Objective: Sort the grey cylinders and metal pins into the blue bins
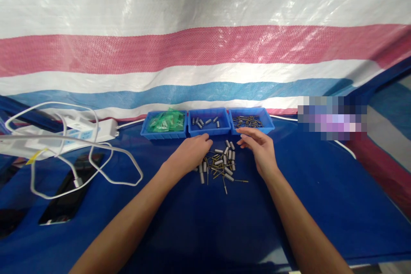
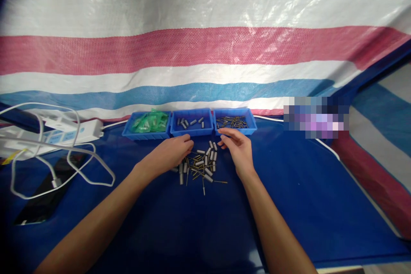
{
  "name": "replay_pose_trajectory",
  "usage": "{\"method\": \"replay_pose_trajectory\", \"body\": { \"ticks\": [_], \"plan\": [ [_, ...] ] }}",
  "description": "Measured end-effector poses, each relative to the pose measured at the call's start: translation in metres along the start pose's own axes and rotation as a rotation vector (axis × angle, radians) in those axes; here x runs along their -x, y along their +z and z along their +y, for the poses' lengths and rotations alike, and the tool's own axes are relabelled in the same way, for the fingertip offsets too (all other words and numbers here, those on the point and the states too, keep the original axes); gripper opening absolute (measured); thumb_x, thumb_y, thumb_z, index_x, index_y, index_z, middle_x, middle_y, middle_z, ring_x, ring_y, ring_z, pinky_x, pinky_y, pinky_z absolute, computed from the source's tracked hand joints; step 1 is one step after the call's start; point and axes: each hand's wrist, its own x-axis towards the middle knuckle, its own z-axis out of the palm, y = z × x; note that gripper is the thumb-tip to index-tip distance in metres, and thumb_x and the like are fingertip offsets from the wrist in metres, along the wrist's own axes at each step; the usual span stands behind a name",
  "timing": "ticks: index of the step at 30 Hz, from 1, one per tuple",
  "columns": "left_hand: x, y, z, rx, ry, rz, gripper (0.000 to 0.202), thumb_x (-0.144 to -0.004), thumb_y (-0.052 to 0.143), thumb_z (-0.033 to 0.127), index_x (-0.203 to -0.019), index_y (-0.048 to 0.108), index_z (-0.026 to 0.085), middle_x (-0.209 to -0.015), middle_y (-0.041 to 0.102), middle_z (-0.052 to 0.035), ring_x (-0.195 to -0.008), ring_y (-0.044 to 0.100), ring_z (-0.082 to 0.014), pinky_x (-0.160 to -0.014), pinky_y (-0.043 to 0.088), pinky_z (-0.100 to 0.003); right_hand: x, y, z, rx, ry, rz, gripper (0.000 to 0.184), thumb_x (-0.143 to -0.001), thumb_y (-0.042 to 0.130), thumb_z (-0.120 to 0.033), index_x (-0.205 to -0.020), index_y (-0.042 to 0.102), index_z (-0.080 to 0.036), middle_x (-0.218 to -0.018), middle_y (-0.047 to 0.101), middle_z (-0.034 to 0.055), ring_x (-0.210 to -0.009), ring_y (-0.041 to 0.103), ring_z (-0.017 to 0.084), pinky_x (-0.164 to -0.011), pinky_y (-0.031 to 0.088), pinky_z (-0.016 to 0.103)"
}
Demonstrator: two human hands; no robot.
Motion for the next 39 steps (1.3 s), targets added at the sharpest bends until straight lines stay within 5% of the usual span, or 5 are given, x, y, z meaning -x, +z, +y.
{"method": "replay_pose_trajectory", "body": {
  "ticks": [7,13,19,33,39],
  "plan": [
    [0.002,-0.017,-0.005,0.206,0.017,0.111,0.013,-0.101,0.052,0.012,-0.097,0.064,0.014,-0.094,0.070,-0.0086,-0.086,0.067,-0.0220,-0.078,0.053,-0.032,0.001,-0.001,0.002,-0.011,-0.017,-0.043,0.019,-0.082,0.079,-0.031,-0.099,0.080,-0.023,-0.099,0.080,0.0052,-0.068,0.068,0.015,-0.063,0.051,0.029],
    [-0.004,-0.022,0.000,0.664,0.050,0.421,0.007,-0.091,0.068,0.012,-0.090,0.070,0.018,-0.085,0.075,0.0011,-0.076,0.068,-0.0123,-0.075,0.052,-0.023,0.005,0.004,0.000,0.001,-0.022,-0.198,0.022,-0.085,0.079,-0.036,-0.102,0.080,-0.023,-0.090,0.081,0.0050,-0.068,0.069,0.017,-0.065,0.054,0.031],
    [-0.007,-0.016,0.006,0.762,0.003,0.570,0.002,-0.087,0.074,0.018,-0.088,0.072,0.018,-0.085,0.076,0.0002,-0.075,0.069,-0.0122,-0.075,0.056,-0.023,0.009,0.006,-0.002,-0.035,-0.004,-0.305,0.030,-0.082,0.083,-0.040,-0.107,0.078,-0.024,-0.092,0.082,0.0052,-0.069,0.070,0.019,-0.066,0.056,0.034],
    [-0.006,-0.017,0.007,0.750,0.011,0.352,0.020,-0.095,0.069,0.023,-0.115,0.063,0.020,-0.085,0.078,0.0024,-0.072,0.072,-0.0129,-0.072,0.052,-0.022,0.011,0.007,0.002,-0.060,0.040,-0.310,0.025,-0.077,0.089,-0.040,-0.096,0.082,-0.024,-0.086,0.081,0.0045,-0.069,0.072,0.020,-0.063,0.056,0.033],
    [0.003,-0.022,-0.016,0.406,0.069,0.124,0.023,-0.094,0.068,0.017,-0.117,0.069,0.022,-0.105,0.075,-0.0053,-0.101,0.070,-0.0223,-0.091,0.053,-0.033,0.005,0.000,-0.001,-0.065,-0.076,-0.132,0.028,-0.079,0.086,-0.035,-0.105,0.081,-0.026,-0.105,0.082,0.0061,-0.078,0.074,0.021,-0.067,0.058,0.034]
  ]
}}
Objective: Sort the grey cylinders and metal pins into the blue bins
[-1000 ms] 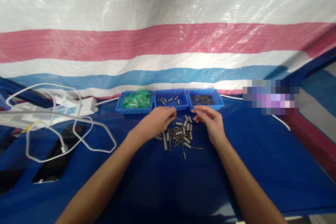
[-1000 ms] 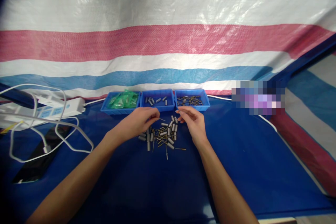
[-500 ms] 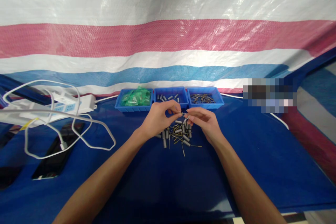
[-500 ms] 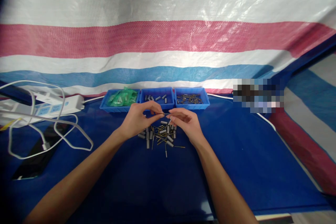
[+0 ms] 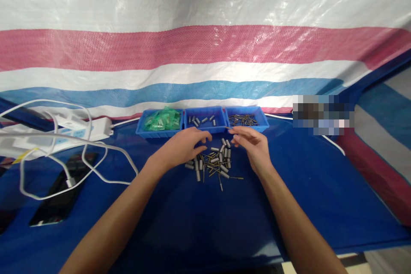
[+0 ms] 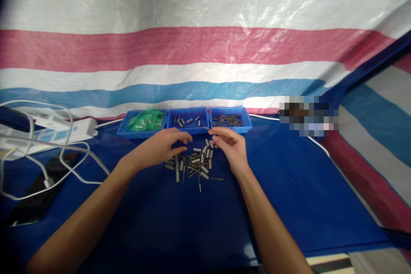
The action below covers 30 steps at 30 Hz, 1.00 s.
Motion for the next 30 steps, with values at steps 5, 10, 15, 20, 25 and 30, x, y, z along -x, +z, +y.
{"method": "replay_pose_trajectory", "body": {
  "ticks": [5,10,15,20,25,30],
  "plan": [
    [0.010,-0.010,-0.009,-0.124,-0.067,-0.085,0.027,-0.089,0.064,0.009,-0.112,0.072,0.021,-0.112,0.073,-0.0080,-0.102,0.071,-0.0235,-0.092,0.053,-0.033,-0.005,-0.010,0.001,0.107,-0.051,0.080,0.047,-0.081,0.084,-0.037,-0.126,0.073,-0.029,-0.127,0.076,0.0084,-0.081,0.074,0.022,-0.064,0.059,0.035],
    [0.018,-0.009,-0.009,-0.215,-0.211,-0.149,0.039,-0.082,0.065,0.005,-0.116,0.071,0.023,-0.114,0.072,-0.0092,-0.101,0.072,-0.0268,-0.086,0.054,-0.034,-0.005,-0.009,0.006,0.136,-0.063,0.070,0.033,-0.082,0.082,-0.036,-0.114,0.077,-0.025,-0.114,0.080,0.0073,-0.071,0.071,0.018,-0.061,0.056,0.032],
    [0.020,-0.001,-0.010,-0.256,-0.238,-0.121,0.044,-0.082,0.058,0.001,-0.120,0.069,0.022,-0.112,0.071,-0.0110,-0.101,0.072,-0.0277,-0.085,0.054,-0.035,-0.004,-0.005,0.007,0.124,-0.036,0.043,0.027,-0.083,0.081,-0.033,-0.108,0.077,-0.024,-0.106,0.080,0.0057,-0.070,0.070,0.017,-0.062,0.055,0.031],
    [0.018,0.006,-0.006,-0.278,-0.240,-0.119,0.047,-0.084,0.053,-0.001,-0.121,0.068,0.023,-0.114,0.069,-0.0107,-0.092,0.073,-0.0259,-0.079,0.054,-0.034,-0.004,-0.004,0.007,0.125,-0.016,0.029,0.028,-0.082,0.080,-0.035,-0.107,0.077,-0.024,-0.104,0.081,0.0059,-0.069,0.069,0.017,-0.061,0.054,0.032],
    [0.011,0.006,0.004,-0.266,-0.199,-0.145,0.039,-0.082,0.055,0.000,-0.111,0.070,0.021,-0.110,0.067,-0.0103,-0.091,0.071,-0.0248,-0.077,0.053,-0.031,-0.003,-0.003,0.008,0.111,-0.006,0.006,0.027,-0.081,0.080,-0.035,-0.106,0.077,-0.025,-0.103,0.080,0.0053,-0.069,0.069,0.017,-0.060,0.054,0.032],
    [0.005,0.014,0.007,-0.271,-0.125,-0.123,0.036,-0.080,0.054,0.000,-0.106,0.069,0.020,-0.106,0.066,-0.0095,-0.089,0.069,-0.0244,-0.074,0.052,-0.031,-0.003,-0.004,0.009,0.092,0.015,-0.016,0.025,-0.083,0.079,-0.032,-0.107,0.077,-0.024,-0.103,0.081,0.0053,-0.069,0.069,0.017,-0.062,0.053,0.032]
  ]
}}
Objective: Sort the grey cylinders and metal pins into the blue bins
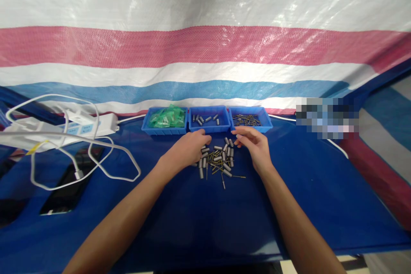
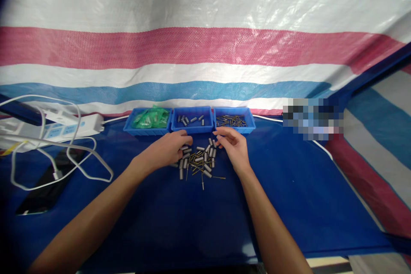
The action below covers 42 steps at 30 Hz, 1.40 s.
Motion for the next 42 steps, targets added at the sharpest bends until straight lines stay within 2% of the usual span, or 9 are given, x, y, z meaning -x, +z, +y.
{"method": "replay_pose_trajectory", "body": {
  "ticks": [3,7,11,16,20,26,31,39,42],
  "plan": [
    [-0.002,0.004,0.002,0.015,0.023,0.032,0.039,-0.079,0.054,-0.001,-0.109,0.069,0.020,-0.109,0.066,-0.0097,-0.087,0.068,-0.0238,-0.074,0.052,-0.032,0.000,0.000,-0.001,0.001,-0.009,-0.005,0.026,-0.083,0.079,-0.032,-0.107,0.077,-0.024,-0.102,0.081,0.0051,-0.069,0.069,0.016,-0.062,0.052,0.031],
    [-0.004,0.002,0.004,0.093,0.058,0.074,0.040,-0.079,0.055,0.000,-0.111,0.070,0.019,-0.110,0.068,-0.0098,-0.092,0.069,-0.0243,-0.079,0.053,-0.032,0.001,0.001,-0.003,0.010,-0.013,-0.010,0.025,-0.084,0.079,-0.034,-0.107,0.077,-0.025,-0.099,0.080,0.0046,-0.069,0.068,0.016,-0.063,0.052,0.031],
    [-0.006,-0.004,0.003,0.249,0.087,0.124,0.040,-0.079,0.058,0.001,-0.113,0.072,0.018,-0.101,0.071,-0.0074,-0.085,0.068,-0.0199,-0.076,0.053,-0.029,0.001,0.003,-0.004,0.019,-0.004,-0.048,0.024,-0.084,0.081,-0.035,-0.105,0.078,-0.025,-0.095,0.080,0.0041,-0.069,0.068,0.016,-0.064,0.053,0.031],
    [-0.010,-0.005,0.003,0.477,0.149,0.343,0.039,-0.079,0.063,0.003,-0.113,0.068,0.019,-0.089,0.069,-0.0005,-0.078,0.066,-0.0140,-0.074,0.053,-0.025,0.005,0.006,-0.007,0.058,0.003,-0.162,0.028,-0.083,0.082,-0.040,-0.105,0.078,-0.023,-0.094,0.080,0.0052,-0.071,0.070,0.016,-0.067,0.057,0.031],
    [-0.010,-0.007,0.008,0.502,0.139,0.466,0.042,-0.079,0.064,0.002,-0.117,0.062,0.020,-0.091,0.067,0.0005,-0.075,0.063,-0.0122,-0.072,0.053,-0.024,0.010,0.012,-0.010,0.044,0.037,-0.264,0.036,-0.083,0.084,-0.040,-0.113,0.076,-0.024,-0.095,0.080,0.0052,-0.074,0.072,0.018,-0.066,0.057,0.030],
    [-0.009,-0.006,0.011,0.478,0.217,0.482,0.043,-0.082,0.063,0.002,-0.120,0.060,0.022,-0.096,0.064,-0.0002,-0.081,0.064,-0.0123,-0.078,0.054,-0.025,0.012,0.019,-0.009,-0.015,0.079,-0.239,0.033,-0.078,0.088,-0.040,-0.104,0.079,-0.024,-0.085,0.079,0.0027,-0.069,0.071,0.017,-0.064,0.058,0.029],
    [-0.009,-0.005,0.011,0.524,0.252,0.463,0.030,-0.085,0.063,0.005,-0.112,0.064,0.019,-0.100,0.066,-0.0025,-0.082,0.064,-0.0120,-0.078,0.054,-0.024,0.011,0.020,-0.009,-0.048,0.100,-0.204,0.032,-0.073,0.091,-0.040,-0.098,0.081,-0.023,-0.084,0.080,0.0034,-0.070,0.071,0.018,-0.066,0.059,0.031],
    [-0.009,-0.007,0.019,0.733,0.269,0.465,0.014,-0.095,0.061,0.015,-0.102,0.072,0.017,-0.098,0.075,-0.0051,-0.084,0.069,-0.0142,-0.079,0.057,-0.027,0.010,0.017,-0.011,-0.008,0.085,-0.187,0.025,-0.082,0.084,-0.044,-0.090,0.083,-0.020,-0.071,0.076,0.0026,-0.061,0.065,0.015,-0.061,0.053,0.028],
    [-0.012,-0.004,0.020,0.872,0.211,0.502,0.013,-0.096,0.061,0.018,-0.099,0.074,0.016,-0.097,0.077,-0.0075,-0.087,0.073,-0.0164,-0.079,0.060,-0.028,0.010,0.019,-0.010,-0.020,0.090,-0.203,0.027,-0.083,0.083,-0.046,-0.091,0.084,-0.021,-0.074,0.078,0.0035,-0.060,0.064,0.015,-0.059,0.051,0.028]
  ]
}}
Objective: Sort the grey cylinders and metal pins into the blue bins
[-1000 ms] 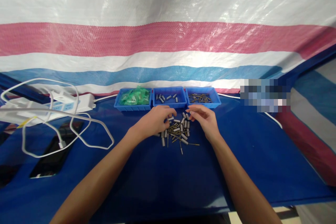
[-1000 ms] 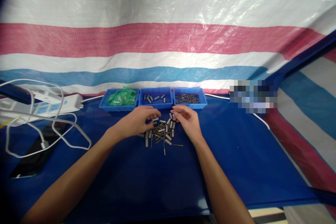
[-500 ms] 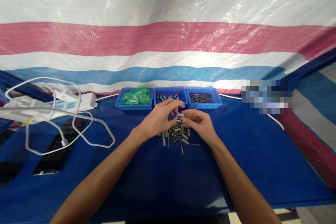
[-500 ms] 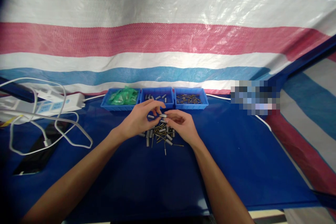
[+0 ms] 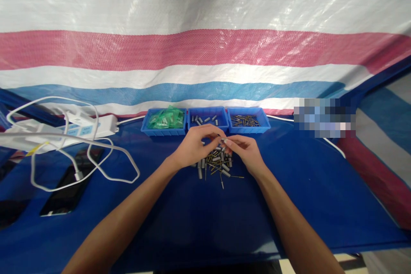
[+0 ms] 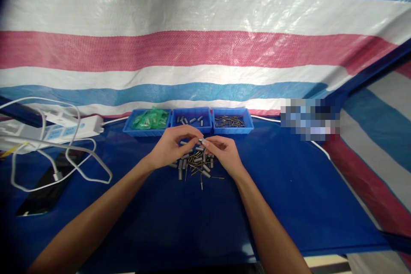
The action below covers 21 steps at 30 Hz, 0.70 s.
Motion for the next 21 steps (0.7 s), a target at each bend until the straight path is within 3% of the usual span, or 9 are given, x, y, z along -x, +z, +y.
{"method": "replay_pose_trajectory", "body": {
  "ticks": [6,10,14,16,18,21],
  "plan": [
    [0.001,0.000,-0.028,0.092,-0.198,0.335,0.018,-0.091,0.071,0.028,-0.102,0.078,0.015,-0.100,0.081,-0.0093,-0.088,0.079,-0.0214,-0.087,0.065,-0.036,-0.001,0.002,0.002,-0.060,0.060,-0.008,0.029,-0.086,0.080,-0.049,-0.098,0.083,-0.022,-0.091,0.082,0.0068,-0.063,0.066,0.014,-0.059,0.051,0.028],
    [0.001,-0.004,-0.040,0.032,-0.218,0.367,0.022,-0.090,0.070,0.026,-0.106,0.078,0.015,-0.110,0.080,-0.0112,-0.098,0.079,-0.0238,-0.094,0.065,-0.039,-0.002,-0.002,0.002,-0.090,0.076,0.022,0.028,-0.087,0.079,-0.048,-0.099,0.082,-0.022,-0.092,0.081,0.0072,-0.065,0.067,0.014,-0.060,0.051,0.027],
    [0.000,-0.015,-0.031,-0.205,-0.126,0.197,0.026,-0.093,0.063,0.021,-0.113,0.079,0.016,-0.115,0.079,-0.0101,-0.098,0.078,-0.0219,-0.092,0.064,-0.036,-0.002,-0.005,0.000,-0.109,0.058,0.041,0.026,-0.087,0.080,-0.045,-0.099,0.082,-0.022,-0.093,0.082,0.0075,-0.065,0.067,0.014,-0.061,0.051,0.027],
    [0.001,-0.022,-0.022,-0.421,-0.080,-0.014,0.028,-0.093,0.060,0.016,-0.112,0.080,0.019,-0.107,0.081,-0.0078,-0.094,0.077,-0.0215,-0.093,0.062,-0.036,-0.002,-0.006,-0.001,-0.116,0.056,0.053,0.026,-0.086,0.080,-0.045,-0.099,0.082,-0.022,-0.093,0.082,0.0075,-0.065,0.067,0.015,-0.061,0.051,0.028],
    [0.004,-0.027,-0.015,-0.649,-0.092,-0.228,0.032,-0.091,0.061,0.012,-0.117,0.079,0.020,-0.112,0.080,-0.0096,-0.101,0.076,-0.0252,-0.096,0.060,-0.038,-0.002,-0.007,-0.002,-0.120,0.062,0.064,0.027,-0.085,0.081,-0.045,-0.099,0.081,-0.022,-0.093,0.081,0.0075,-0.065,0.066,0.015,-0.061,0.052,0.028],
    [0.007,-0.027,-0.010,-0.856,-0.171,-0.371,0.034,-0.089,0.059,0.006,-0.113,0.079,0.019,-0.114,0.079,-0.0130,-0.105,0.075,-0.0285,-0.092,0.060,-0.038,-0.002,-0.008,-0.002,-0.126,0.068,0.066,0.027,-0.085,0.081,-0.045,-0.099,0.081,-0.022,-0.093,0.081,0.0075,-0.066,0.067,0.015,-0.062,0.052,0.029]
  ]
}}
